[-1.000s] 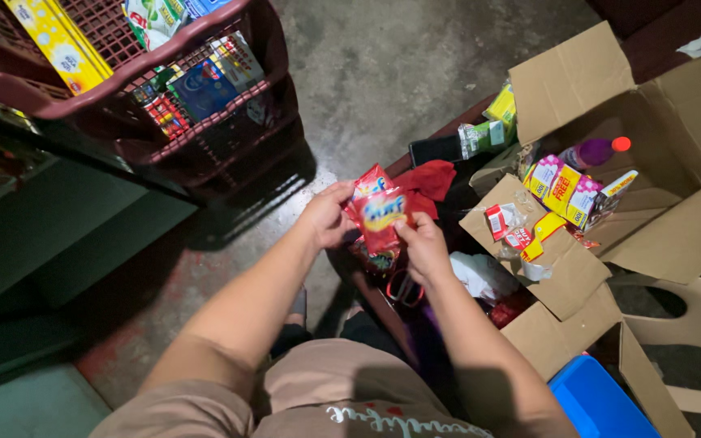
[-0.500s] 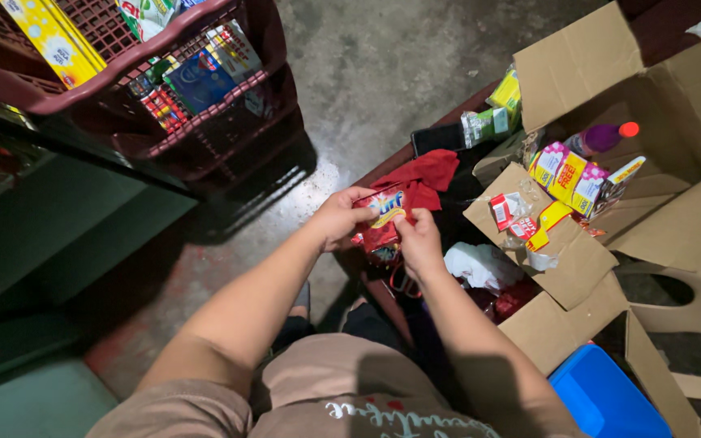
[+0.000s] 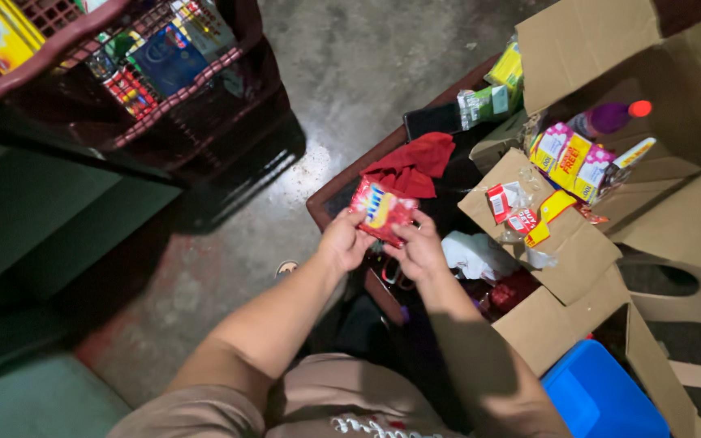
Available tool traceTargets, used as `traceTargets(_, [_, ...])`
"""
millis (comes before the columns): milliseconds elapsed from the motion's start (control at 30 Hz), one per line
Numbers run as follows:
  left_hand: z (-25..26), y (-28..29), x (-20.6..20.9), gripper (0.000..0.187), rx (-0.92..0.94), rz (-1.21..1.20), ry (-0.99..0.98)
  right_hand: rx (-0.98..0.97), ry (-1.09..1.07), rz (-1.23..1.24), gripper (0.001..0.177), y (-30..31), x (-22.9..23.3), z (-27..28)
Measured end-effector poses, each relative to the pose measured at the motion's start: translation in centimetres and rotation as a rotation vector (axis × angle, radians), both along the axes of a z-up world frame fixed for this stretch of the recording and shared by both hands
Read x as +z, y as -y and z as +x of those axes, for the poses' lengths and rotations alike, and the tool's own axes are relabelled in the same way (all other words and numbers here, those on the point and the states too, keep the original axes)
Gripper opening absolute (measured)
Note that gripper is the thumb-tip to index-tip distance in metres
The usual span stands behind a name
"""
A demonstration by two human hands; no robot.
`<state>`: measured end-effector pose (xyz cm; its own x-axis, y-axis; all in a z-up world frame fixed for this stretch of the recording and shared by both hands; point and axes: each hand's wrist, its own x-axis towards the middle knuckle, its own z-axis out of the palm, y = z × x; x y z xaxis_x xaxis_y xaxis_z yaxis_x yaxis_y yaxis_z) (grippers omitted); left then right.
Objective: The person uses red scissors to cut open a red snack packet, then places the cut pieces into a maroon plastic basket. The person then sorts various snack packets and boxes from a cardboard box onto a table.
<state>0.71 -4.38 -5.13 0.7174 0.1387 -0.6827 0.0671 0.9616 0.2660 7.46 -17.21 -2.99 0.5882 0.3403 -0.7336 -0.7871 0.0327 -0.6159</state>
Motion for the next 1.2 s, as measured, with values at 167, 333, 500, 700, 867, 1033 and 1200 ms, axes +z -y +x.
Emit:
traceTargets(167, [-1.8,0.6,-2.3,0.053,-0.491,0.774,-0.262,0.191,0.293,-0.154,0.044,3.0,-6.1,1.2])
traceTargets(333, [-1.9,0.8,-4.9,0.067,-0.505,1.483,-0.041,0.811,0.665,-0.482,0.041,2.7,-7.5,1.9])
traceTargets(500, [-0.6,2.0,-11.2,0.039,-0.792,1.228,-0.338,1.045,0.666,-0.607,0.043,-0.1,-9.8,4.0])
traceTargets(700, [-0.7,4.0,-17.5,0.029,-0.449,1.181,-0.620,1.014,1.133,-0.691,0.026,-0.9,-18.4,5.6])
traceTargets(867, [-0.7,5.4,-17.7,0.047,-0.257,0.345,-0.783,0.940,1.062,-0.830,0.032,-1.7,-19.8,4.8])
traceTargets(1033, [-0.3,6.1,-18.3,0.061,-0.205,0.486,-0.824,0.854,0.749,-0.848,0.055,-1.7,-19.8,5.0])
traceTargets(1200, [0.3,5.2,-18.7,0.052,-0.052,0.556,-0.499,0.568,0.256,-0.411,0.028,-0.2,-23.3,5.5])
